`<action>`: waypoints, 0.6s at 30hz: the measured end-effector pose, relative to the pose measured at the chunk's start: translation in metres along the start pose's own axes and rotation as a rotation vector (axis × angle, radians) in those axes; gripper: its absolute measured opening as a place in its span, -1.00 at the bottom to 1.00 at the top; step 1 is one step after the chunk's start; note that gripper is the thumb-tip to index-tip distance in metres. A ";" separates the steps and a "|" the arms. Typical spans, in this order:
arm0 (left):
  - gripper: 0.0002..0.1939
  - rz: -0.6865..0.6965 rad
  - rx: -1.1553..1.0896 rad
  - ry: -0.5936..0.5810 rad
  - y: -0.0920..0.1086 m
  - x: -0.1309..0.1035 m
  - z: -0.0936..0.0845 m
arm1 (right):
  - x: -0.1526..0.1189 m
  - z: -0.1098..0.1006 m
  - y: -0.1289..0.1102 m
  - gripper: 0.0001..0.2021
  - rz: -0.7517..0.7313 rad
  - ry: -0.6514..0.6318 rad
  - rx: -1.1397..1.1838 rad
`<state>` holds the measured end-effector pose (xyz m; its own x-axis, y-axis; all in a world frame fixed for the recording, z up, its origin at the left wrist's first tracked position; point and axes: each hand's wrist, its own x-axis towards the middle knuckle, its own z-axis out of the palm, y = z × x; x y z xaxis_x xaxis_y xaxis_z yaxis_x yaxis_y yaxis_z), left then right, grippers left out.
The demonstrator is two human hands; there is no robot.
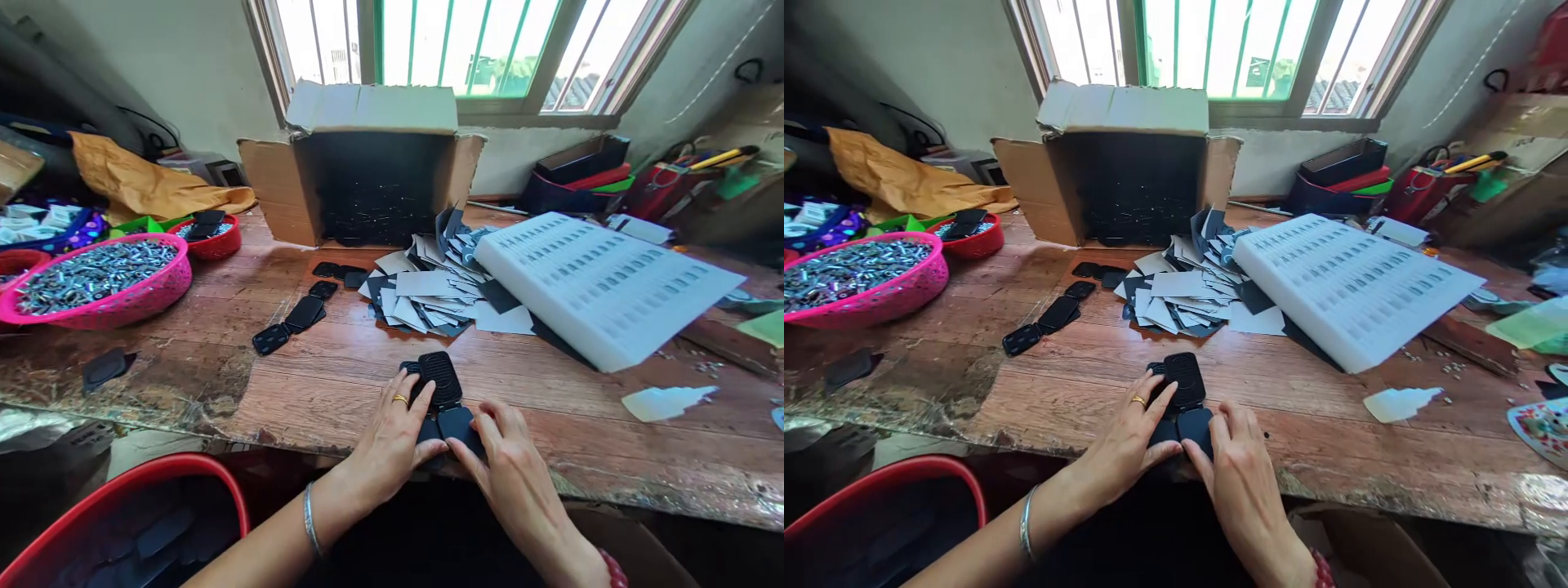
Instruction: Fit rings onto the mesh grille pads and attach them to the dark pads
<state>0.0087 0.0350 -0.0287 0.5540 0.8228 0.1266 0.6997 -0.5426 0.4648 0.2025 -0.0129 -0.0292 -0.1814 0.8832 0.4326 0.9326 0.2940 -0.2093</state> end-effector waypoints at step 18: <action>-0.25 0.001 0.173 -0.108 -0.014 0.010 -0.014 | 0.024 0.008 0.023 -0.29 -0.126 -0.190 0.152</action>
<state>-0.0020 0.0532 -0.0221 0.5933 0.8045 0.0278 0.7612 -0.5720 0.3057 0.2168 0.0181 -0.0305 -0.3615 0.8848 0.2941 0.8441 0.4445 -0.2999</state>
